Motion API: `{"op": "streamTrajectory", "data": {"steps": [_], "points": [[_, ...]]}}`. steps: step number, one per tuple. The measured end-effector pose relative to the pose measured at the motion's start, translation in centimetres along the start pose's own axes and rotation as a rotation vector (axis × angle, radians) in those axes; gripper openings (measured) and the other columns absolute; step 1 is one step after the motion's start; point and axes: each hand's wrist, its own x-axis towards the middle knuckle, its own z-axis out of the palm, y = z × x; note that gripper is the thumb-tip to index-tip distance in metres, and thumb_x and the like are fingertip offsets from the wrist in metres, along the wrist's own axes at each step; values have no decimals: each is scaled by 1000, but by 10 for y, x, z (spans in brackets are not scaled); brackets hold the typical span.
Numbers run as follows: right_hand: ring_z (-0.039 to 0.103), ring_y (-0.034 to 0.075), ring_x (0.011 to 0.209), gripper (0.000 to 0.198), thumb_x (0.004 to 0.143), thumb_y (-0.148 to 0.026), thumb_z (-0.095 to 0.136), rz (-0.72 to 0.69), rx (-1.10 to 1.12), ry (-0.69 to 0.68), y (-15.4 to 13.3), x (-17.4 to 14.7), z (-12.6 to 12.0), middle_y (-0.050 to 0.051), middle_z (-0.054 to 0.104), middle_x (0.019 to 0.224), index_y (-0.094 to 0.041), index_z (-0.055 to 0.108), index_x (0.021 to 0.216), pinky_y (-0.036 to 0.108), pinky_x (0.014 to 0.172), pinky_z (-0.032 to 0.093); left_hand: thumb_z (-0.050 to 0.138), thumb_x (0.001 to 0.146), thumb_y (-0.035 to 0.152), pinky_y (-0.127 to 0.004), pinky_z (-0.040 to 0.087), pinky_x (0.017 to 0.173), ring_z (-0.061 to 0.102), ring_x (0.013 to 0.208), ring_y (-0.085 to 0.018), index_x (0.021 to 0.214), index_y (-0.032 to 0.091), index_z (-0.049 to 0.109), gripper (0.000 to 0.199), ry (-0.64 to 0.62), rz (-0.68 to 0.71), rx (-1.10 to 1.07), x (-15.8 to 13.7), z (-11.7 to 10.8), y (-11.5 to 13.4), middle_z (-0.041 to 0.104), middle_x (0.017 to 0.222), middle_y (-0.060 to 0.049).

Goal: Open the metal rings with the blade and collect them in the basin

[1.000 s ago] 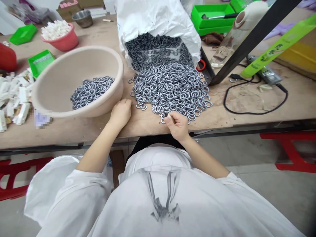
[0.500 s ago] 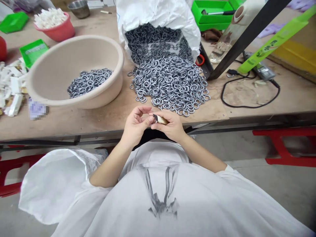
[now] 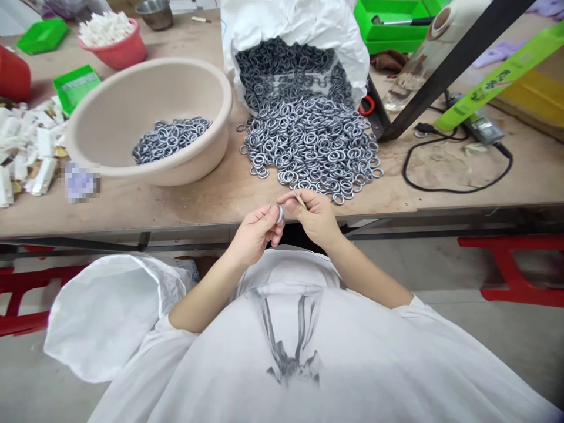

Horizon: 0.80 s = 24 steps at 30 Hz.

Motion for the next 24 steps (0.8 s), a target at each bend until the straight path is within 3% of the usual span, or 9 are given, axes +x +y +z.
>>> {"op": "streamTrajectory", "data": {"steps": [3,10,24], "points": [[46,11,61,51,87,-69,56,-42,-111,59,-4,-4,-2,-2,53,65,-19,61,76,26,60,37,79,72,54,-17,34,39,41,41,-4,65,15,51,48,18,14,-44,-2,1,3,46,55,6],[40,11,58,57,95,-66,43,-274,-513,-116,-17,-17,0,-2,43,60,-18,51,64,28,58,27,80,71,52,-16,30,37,39,38,-4,67,16,51,46,123,39,-97,-5,3,3,45,50,7],[35,9,53,60,96,-66,41,-344,-657,-78,-18,-18,9,-3,39,57,-19,43,59,28,55,23,79,73,48,-16,34,38,42,38,-5,67,17,51,42,118,7,-135,-13,2,1,46,48,7]]}}
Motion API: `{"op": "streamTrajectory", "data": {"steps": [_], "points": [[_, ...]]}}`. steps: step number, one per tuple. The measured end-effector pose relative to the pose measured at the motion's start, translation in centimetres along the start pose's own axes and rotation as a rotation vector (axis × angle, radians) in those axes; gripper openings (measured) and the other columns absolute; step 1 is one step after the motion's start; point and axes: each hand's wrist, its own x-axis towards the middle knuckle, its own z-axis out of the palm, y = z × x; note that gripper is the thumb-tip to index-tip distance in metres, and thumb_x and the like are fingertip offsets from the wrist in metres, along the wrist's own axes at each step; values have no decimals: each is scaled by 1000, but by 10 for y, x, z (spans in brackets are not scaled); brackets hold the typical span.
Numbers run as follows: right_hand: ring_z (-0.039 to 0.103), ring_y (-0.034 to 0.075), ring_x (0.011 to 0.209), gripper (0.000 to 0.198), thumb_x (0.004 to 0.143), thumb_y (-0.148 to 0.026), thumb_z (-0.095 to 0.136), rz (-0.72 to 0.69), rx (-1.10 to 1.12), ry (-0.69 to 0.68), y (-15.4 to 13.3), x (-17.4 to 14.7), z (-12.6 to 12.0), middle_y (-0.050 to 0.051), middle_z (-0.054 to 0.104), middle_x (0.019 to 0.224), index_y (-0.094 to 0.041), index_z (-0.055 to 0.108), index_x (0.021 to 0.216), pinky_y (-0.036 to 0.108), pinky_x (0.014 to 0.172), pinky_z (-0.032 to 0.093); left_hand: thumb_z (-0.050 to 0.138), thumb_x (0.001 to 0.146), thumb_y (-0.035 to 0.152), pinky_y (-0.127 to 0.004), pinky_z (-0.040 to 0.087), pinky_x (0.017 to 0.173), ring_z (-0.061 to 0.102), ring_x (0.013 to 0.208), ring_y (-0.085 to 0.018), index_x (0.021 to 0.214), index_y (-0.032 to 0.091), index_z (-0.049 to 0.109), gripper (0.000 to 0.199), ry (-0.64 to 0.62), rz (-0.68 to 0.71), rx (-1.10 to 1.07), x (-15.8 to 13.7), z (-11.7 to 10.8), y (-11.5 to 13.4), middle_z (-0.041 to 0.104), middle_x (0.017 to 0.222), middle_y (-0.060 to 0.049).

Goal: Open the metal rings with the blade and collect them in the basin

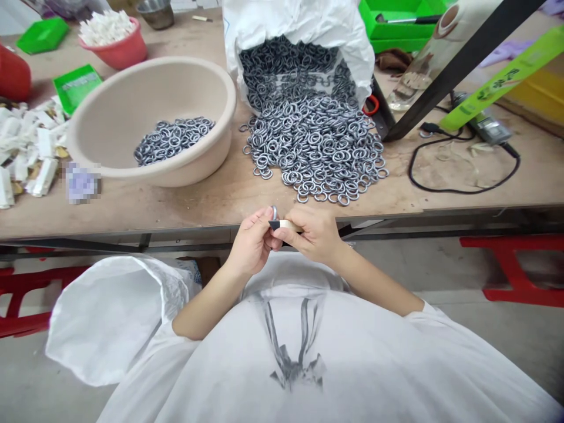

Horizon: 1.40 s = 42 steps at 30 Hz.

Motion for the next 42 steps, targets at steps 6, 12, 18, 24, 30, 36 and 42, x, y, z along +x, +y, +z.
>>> {"op": "streamTrajectory", "data": {"steps": [6,12,18,24,30,36,42], "points": [[37,10,54,61,96,-67,39,12,-5,-46,-1,2,1,-2,41,57,-19,45,59,29,55,22,79,73,48,-16,35,38,42,38,-5,69,17,51,42,4,-1,-2,-2,-2,-2,48,48,7],[35,10,54,58,95,-64,44,31,21,-82,-1,1,1,-2,42,57,-20,44,58,29,56,21,78,72,52,-16,34,38,40,38,-4,69,17,50,45,-13,-6,13,-1,-5,-1,46,49,7],[41,11,56,55,96,-63,43,205,113,-114,14,3,11,-2,46,57,-20,49,62,27,57,25,83,68,48,-15,28,39,35,39,-2,67,17,46,48,-28,-50,-13,9,-11,-2,44,51,8],[54,18,69,41,95,-56,52,483,-278,52,51,28,0,5,67,79,-20,68,85,29,61,27,77,75,53,-17,37,43,47,44,-4,64,13,54,47,-138,-120,125,7,-18,-13,53,57,2],[60,23,81,23,93,-34,58,468,-551,-159,62,54,-1,11,69,107,-21,73,106,31,62,28,83,70,38,-18,52,53,60,53,-8,100,14,67,42,-41,-51,86,20,-29,-8,69,69,-1],[57,19,76,24,92,-37,60,415,-191,-7,66,51,-5,5,64,81,-18,74,86,30,67,35,76,68,24,-21,56,57,64,60,-9,84,11,66,23,49,-70,-39,29,-26,-8,69,75,-4],[56,16,75,45,90,-60,58,281,475,-35,36,27,3,2,60,75,-19,71,77,31,74,44,78,75,49,-15,32,42,44,50,-4,80,14,59,40,56,-21,-71,31,-9,-10,55,67,3]]}}
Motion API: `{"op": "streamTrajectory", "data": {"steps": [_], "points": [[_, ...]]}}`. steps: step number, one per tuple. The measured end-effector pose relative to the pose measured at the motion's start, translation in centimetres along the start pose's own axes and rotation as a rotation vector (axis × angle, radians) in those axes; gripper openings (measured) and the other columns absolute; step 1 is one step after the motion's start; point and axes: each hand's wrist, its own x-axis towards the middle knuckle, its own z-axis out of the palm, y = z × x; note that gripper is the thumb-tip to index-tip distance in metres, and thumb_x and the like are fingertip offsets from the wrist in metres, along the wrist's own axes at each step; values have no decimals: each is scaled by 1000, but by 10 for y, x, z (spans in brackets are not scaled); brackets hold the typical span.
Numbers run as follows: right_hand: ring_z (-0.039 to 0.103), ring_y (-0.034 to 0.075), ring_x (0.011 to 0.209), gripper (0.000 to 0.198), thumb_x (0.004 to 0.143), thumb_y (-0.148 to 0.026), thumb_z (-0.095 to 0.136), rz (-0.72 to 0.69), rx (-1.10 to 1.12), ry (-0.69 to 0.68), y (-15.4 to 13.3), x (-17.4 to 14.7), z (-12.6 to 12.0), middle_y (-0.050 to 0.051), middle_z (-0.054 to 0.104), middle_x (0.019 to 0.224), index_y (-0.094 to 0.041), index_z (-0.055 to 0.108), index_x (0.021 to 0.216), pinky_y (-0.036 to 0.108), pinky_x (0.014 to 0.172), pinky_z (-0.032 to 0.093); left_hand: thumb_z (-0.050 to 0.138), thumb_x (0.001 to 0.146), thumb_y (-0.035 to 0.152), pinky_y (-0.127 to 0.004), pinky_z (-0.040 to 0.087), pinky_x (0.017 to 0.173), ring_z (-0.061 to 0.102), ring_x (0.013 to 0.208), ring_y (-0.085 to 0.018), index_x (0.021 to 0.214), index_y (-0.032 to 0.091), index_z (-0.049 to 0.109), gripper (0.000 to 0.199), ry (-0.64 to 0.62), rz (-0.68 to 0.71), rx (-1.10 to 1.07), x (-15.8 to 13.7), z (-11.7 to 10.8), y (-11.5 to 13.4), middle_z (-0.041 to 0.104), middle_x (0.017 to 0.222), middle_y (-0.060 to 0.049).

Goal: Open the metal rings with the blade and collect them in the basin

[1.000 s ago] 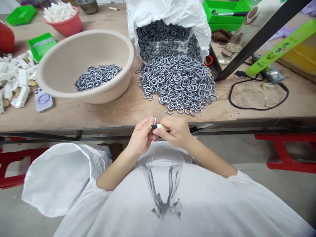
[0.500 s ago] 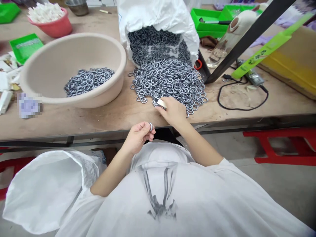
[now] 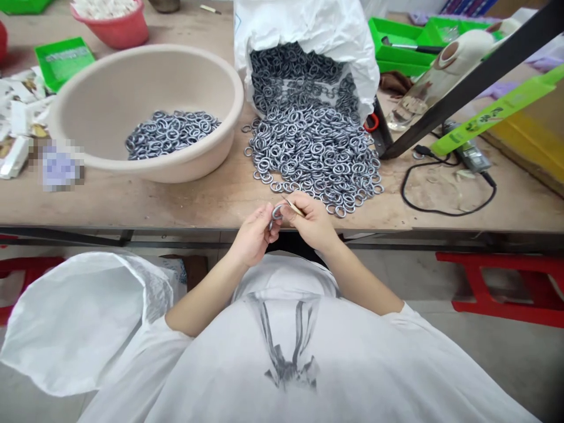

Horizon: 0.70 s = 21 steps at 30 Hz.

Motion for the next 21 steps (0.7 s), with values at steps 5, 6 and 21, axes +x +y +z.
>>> {"op": "streamTrajectory", "data": {"steps": [5,6,21], "points": [[55,17,77,40,79,-61,72,8,90,208,1,-9,10,2,61,76,-22,75,77,33,75,47,76,73,61,-16,27,41,37,48,-3,84,15,60,49,-16,59,53,-3,6,-2,50,67,4],[55,16,77,38,78,-60,74,8,119,223,3,-10,12,2,61,76,-22,76,78,32,75,47,76,72,61,-15,27,41,37,48,-3,84,15,60,50,-18,69,59,-3,6,-2,50,67,4],[59,17,88,49,66,-58,83,24,269,38,4,-11,14,2,64,91,-22,70,96,34,85,47,77,66,68,-17,22,40,27,44,-3,65,16,52,58,-70,63,142,0,1,-4,35,52,7]]}}
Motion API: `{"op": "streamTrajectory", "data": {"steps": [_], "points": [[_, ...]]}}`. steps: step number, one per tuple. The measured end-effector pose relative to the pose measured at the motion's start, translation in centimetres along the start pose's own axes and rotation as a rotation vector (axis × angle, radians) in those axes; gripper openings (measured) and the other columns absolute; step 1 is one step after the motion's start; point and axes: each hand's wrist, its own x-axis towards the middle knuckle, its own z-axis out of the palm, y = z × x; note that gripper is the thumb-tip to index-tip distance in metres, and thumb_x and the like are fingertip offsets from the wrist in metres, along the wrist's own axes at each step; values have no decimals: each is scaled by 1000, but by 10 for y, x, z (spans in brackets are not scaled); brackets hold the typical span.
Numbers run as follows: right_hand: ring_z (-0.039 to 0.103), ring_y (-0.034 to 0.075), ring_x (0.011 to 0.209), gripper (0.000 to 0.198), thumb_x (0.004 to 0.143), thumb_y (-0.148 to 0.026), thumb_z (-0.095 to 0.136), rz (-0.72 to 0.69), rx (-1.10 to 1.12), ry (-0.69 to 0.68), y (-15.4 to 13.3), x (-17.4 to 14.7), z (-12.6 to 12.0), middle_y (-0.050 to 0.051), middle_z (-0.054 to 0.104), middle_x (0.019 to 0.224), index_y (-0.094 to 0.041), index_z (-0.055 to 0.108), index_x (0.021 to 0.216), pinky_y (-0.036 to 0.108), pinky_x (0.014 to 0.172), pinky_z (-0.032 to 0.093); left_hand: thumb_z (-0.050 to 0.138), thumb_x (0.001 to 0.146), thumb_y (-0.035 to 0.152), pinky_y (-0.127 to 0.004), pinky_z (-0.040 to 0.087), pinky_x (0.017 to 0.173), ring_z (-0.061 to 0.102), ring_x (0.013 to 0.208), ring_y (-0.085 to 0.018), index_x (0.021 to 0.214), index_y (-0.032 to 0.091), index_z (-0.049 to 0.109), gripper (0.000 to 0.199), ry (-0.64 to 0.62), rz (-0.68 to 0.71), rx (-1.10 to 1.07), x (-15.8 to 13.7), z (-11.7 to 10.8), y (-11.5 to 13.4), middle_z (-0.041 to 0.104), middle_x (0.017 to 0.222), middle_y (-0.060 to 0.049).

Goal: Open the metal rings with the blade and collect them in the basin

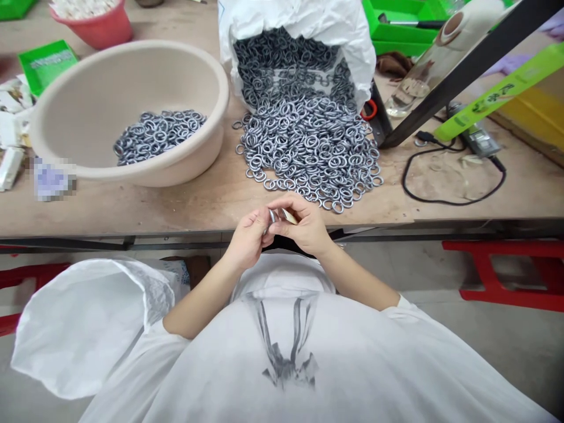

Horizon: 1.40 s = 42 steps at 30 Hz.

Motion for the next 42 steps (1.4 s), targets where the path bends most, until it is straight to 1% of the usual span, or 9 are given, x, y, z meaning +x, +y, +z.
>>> {"op": "streamTrajectory", "data": {"steps": [4,8,13,17,31,34,36,40,42], "points": [[58,15,80,51,64,-60,83,50,54,24,-1,1,2,0,62,86,-21,65,92,31,78,48,78,70,60,-16,23,41,25,43,-3,66,17,49,52,-7,-2,-11,-1,4,-4,33,52,8],[54,12,69,49,76,-67,70,108,91,58,-2,1,0,-2,58,75,-21,59,84,27,68,46,77,72,59,-16,21,41,27,44,-3,63,16,48,53,-26,-4,28,-2,5,-5,36,54,6],[41,10,58,53,88,-70,52,-10,-225,-34,-7,-8,-9,-3,48,63,-19,53,72,26,57,32,77,72,58,-15,23,41,27,44,-3,62,16,46,53,3,-3,-2,-2,5,0,35,53,7],[32,9,54,55,92,-61,54,-133,-451,-79,-12,-13,-9,-5,35,58,-20,39,60,27,56,23,81,69,55,-15,25,41,29,45,-3,64,17,48,51,60,-13,-38,-3,7,3,37,54,7],[35,8,54,60,91,-67,50,-86,-585,-106,-16,2,-5,-5,38,55,-19,39,57,27,56,21,82,71,49,-14,22,39,24,41,-2,62,16,46,50,-46,-45,-48,-3,-11,9,34,50,8],[39,10,56,60,92,-69,47,17,-735,2,-13,22,-13,-3,46,57,-18,50,61,27,57,22,77,76,51,-15,25,40,29,42,-3,58,14,49,50,-140,-22,-3,-10,-15,11,36,50,6],[47,13,62,54,92,-66,49,79,-916,57,-11,37,-17,0,57,65,-18,62,72,27,59,24,76,79,50,-16,27,41,32,43,-3,59,14,52,47,-123,-4,-2,-13,-18,13,39,51,5],[62,21,84,30,93,-46,59,90,-1211,-64,-7,57,-10,7,69,104,-25,70,112,29,64,32,82,73,44,-14,29,40,38,44,-2,66,13,62,38,48,57,-42,-13,-27,16,53,59,2],[64,23,86,27,94,-34,57,126,-1286,-125,-5,63,-4,9,68,109,-25,69,117,31,66,35,84,72,42,-14,31,41,40,44,-2,78,14,70,32,75,55,-29,-10,-31,18,58,60,1]]}}
